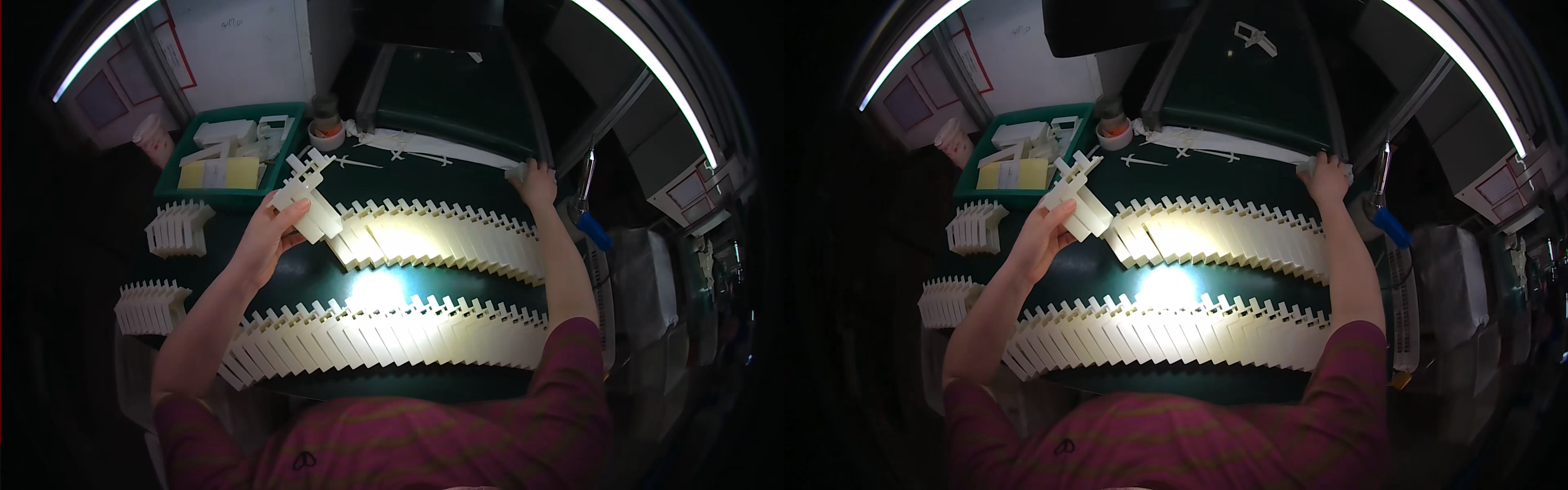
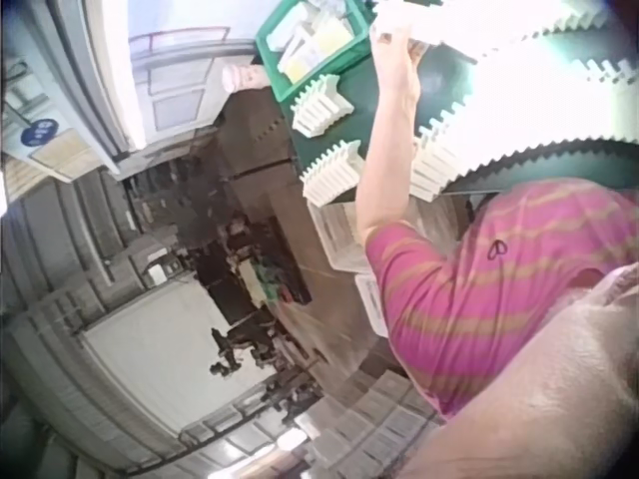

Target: The person assembles modular plastic components on a workbench, then secures them with screws using an electric screwdriver.

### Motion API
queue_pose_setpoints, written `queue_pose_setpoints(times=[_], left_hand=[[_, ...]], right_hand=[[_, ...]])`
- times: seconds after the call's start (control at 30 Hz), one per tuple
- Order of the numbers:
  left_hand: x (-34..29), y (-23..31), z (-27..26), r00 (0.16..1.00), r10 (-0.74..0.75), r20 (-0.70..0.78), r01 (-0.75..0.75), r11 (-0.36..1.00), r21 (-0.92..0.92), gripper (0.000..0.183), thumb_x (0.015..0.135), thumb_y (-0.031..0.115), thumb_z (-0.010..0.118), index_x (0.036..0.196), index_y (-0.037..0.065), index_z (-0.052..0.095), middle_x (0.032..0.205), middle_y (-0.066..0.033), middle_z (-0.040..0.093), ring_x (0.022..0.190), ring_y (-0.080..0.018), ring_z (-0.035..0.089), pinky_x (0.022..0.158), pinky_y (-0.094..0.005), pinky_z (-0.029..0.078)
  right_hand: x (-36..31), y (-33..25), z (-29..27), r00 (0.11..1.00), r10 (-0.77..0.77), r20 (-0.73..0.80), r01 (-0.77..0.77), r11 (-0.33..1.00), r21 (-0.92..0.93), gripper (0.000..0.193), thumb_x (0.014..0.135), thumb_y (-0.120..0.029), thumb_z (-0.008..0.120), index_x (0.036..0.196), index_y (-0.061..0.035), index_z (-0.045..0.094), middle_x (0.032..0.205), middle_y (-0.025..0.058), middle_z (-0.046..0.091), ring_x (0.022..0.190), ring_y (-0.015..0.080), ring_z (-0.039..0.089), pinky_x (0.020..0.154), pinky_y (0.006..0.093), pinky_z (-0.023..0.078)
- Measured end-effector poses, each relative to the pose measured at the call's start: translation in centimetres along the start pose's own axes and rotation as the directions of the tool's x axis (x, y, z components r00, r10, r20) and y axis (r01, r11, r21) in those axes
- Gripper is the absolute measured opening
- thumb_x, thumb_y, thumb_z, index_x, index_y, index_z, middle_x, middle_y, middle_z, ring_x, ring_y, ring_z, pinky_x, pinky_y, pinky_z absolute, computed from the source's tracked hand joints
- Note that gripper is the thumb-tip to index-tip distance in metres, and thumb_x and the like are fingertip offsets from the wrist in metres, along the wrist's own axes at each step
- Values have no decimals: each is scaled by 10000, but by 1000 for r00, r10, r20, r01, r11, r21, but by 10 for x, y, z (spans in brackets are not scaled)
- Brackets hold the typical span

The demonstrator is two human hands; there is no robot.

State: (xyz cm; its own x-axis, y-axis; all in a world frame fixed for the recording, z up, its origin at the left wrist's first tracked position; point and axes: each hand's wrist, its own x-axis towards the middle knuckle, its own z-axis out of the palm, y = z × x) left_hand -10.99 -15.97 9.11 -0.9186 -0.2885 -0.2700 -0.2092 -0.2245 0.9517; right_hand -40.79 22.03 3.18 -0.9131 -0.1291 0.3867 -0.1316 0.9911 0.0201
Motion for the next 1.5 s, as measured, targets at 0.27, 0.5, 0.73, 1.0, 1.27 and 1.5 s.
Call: queue_pose_setpoints(times=[0.27, 0.5, 0.73, 1.0, 1.27, 1.5], left_hand=[[6, 3, 9, 997, 36, 65, -38, 999, 29, 632, 837, 373, 656, 1297, 53, 363, 1186, -95, 512, 1082, -166, 506, 947, -337, 383], [11, -6, 43, 989, 55, 137, -32, 985, -171, 641, 894, 388, 559, 1325, 61, 214, 1210, -90, 455, 1086, -169, 510, 936, -370, 412], [-13, -12, 76, 965, 38, 260, 31, 966, -255, 484, 939, 190, 490, 1359, 107, 264, 1309, -80, 425, 1195, -175, 484, 986, -362, 415], [-12, -24, 73, 928, 219, 300, -165, 967, -196, 689, 793, 3, 637, 1365, 101, 265, 1297, -76, 418, 1214, -179, 448, 993, -330, 414], [-14, -22, 52, 960, 210, 186, -196, 976, -92, 763, 762, -21, 619, 1390, 167, 230, 1342, -76, 372, 1277, -213, 389, 1025, -372, 394], [-10, -22, 52, 951, 234, 204, -211, 969, -127, 792, 716, -42, 666, 1359, 146, 244, 1266, -94, 426, 1200, -200, 455, 1009, -342, 389]], right_hand=[[11, -17, -12, 938, -271, -215, 319, 919, 231, 464, 705, -5, 627, 1145, -93, 509, 1078, 148, 570, 1003, 330, 564, 830, 408, 498], [-84, -144, -138, 424, -685, -592, 903, 275, 329, 378, 694, 43, 658, 1056, -58, 612, 1007, 97, 600, 893, 264, 599, 762, 328, 498], [-113, -158, -143, 231, -594, -770, 973, 164, 165, 256, 606, 0, 690, 858, -29, 653, 970, 91, 626, 857, 264, 607, 744, 380, 516], [-118, -157, -125, 158, -553, -818, 981, 180, 68, 218, 680, -84, 683, 892, -129, 664, 1064, 55, 587, 967, 225, 566, 866, 392, 473], [-45, -87, -100, 651, -429, -626, 656, 734, 178, 508, 727, -80, 683, 1193, -108, 484, 1250, 77, 486, 1153, 265, 452, 954, 400, 321], [1, 21, 16, 987, -135, 92, 143, 985, -93, 539, 710, -205, 731, 1198, -84, 539, 1265, 118, 491, 1180, 299, 453, 936, 437, 426]])
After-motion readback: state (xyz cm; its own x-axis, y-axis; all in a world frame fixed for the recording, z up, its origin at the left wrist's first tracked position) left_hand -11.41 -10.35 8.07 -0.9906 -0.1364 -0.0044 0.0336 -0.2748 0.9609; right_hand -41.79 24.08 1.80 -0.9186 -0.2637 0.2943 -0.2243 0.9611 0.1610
